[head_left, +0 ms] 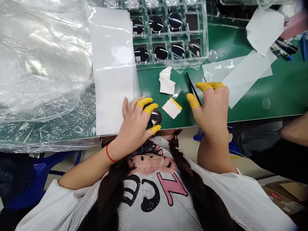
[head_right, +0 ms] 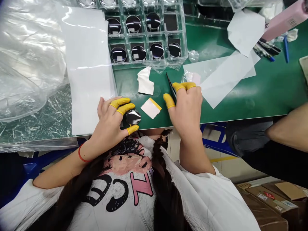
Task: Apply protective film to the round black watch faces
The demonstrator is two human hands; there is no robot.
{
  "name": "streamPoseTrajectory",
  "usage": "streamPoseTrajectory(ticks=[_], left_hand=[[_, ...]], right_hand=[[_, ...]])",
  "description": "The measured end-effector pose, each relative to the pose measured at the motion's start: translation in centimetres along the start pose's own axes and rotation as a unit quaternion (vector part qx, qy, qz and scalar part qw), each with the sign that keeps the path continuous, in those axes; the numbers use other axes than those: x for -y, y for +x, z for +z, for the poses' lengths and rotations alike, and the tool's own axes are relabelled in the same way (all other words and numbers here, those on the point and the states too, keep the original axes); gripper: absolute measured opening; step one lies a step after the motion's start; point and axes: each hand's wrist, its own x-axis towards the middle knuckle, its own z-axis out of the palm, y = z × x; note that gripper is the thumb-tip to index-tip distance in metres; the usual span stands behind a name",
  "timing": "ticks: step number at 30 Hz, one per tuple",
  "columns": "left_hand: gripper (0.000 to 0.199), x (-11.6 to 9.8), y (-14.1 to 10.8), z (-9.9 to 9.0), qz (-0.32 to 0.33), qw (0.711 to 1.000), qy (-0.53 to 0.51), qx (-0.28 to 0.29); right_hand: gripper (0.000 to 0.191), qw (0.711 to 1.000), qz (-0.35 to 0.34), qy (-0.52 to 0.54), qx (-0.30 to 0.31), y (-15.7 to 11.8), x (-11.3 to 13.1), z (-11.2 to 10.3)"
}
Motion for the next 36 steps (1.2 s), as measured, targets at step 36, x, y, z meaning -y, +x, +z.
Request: streamPoseTrajectory(ticks=[36], left_hand=[[0.068, -0.4, -0.6, 1.3, -0.047, 0.998, -0.028, -0.038]], right_hand=[[0.025, 0.970, -0.138, 0.201, 0.012, -3.4, 6.4, 1.7]])
